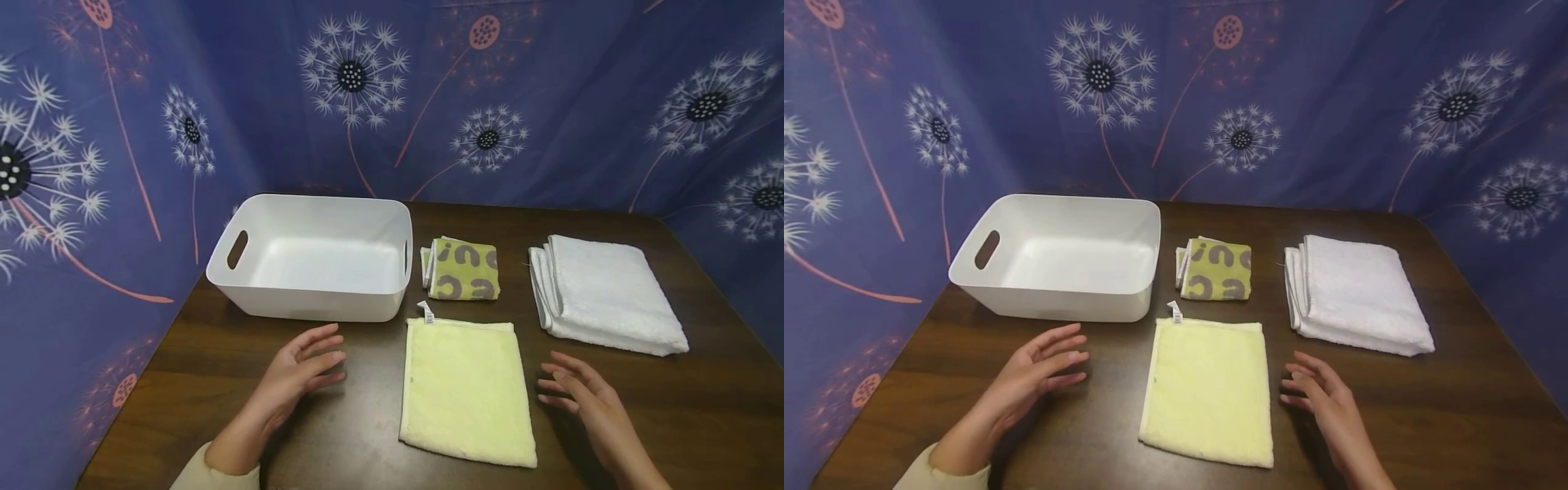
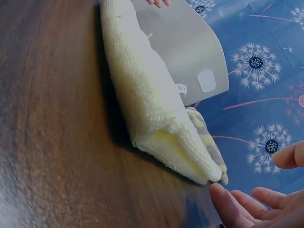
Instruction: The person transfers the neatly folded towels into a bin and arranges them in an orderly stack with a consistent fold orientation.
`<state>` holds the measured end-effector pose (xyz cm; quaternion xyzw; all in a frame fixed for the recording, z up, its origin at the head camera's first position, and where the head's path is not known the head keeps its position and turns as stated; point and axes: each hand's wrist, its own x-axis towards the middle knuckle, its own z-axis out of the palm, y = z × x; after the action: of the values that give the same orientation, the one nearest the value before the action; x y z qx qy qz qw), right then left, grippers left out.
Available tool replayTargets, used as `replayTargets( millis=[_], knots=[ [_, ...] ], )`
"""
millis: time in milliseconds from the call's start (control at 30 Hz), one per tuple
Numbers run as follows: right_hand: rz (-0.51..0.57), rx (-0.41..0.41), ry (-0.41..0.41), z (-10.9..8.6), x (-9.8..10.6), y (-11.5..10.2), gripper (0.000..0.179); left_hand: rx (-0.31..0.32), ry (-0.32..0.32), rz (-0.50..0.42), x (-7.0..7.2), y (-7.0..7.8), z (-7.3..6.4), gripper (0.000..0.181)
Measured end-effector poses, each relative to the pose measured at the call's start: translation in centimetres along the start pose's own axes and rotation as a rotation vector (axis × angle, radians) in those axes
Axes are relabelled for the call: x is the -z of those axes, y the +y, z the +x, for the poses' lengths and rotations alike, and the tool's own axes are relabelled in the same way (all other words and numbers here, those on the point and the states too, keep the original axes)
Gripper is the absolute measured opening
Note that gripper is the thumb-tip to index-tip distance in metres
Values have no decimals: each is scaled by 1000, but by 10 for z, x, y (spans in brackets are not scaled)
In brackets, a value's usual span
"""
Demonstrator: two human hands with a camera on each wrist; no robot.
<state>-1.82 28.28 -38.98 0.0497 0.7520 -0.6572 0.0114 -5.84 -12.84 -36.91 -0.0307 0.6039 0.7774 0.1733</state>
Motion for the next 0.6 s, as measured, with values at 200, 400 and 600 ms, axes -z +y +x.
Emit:
replayTargets(
  millis=[200, 400, 600],
  knots=[
    [-21, -49, 1, 1, -4, -1, 43, -5, 5, -2, -1, 1, 1, 60],
    [-35, -61, -9, 2, -6, -1, 47, -14, -11, 4, -2, -3, 3, 61],
    [-43, -67, -20, 3, -7, -1, 48, 10, -36, -5, -4, -7, 5, 63]
  ],
)
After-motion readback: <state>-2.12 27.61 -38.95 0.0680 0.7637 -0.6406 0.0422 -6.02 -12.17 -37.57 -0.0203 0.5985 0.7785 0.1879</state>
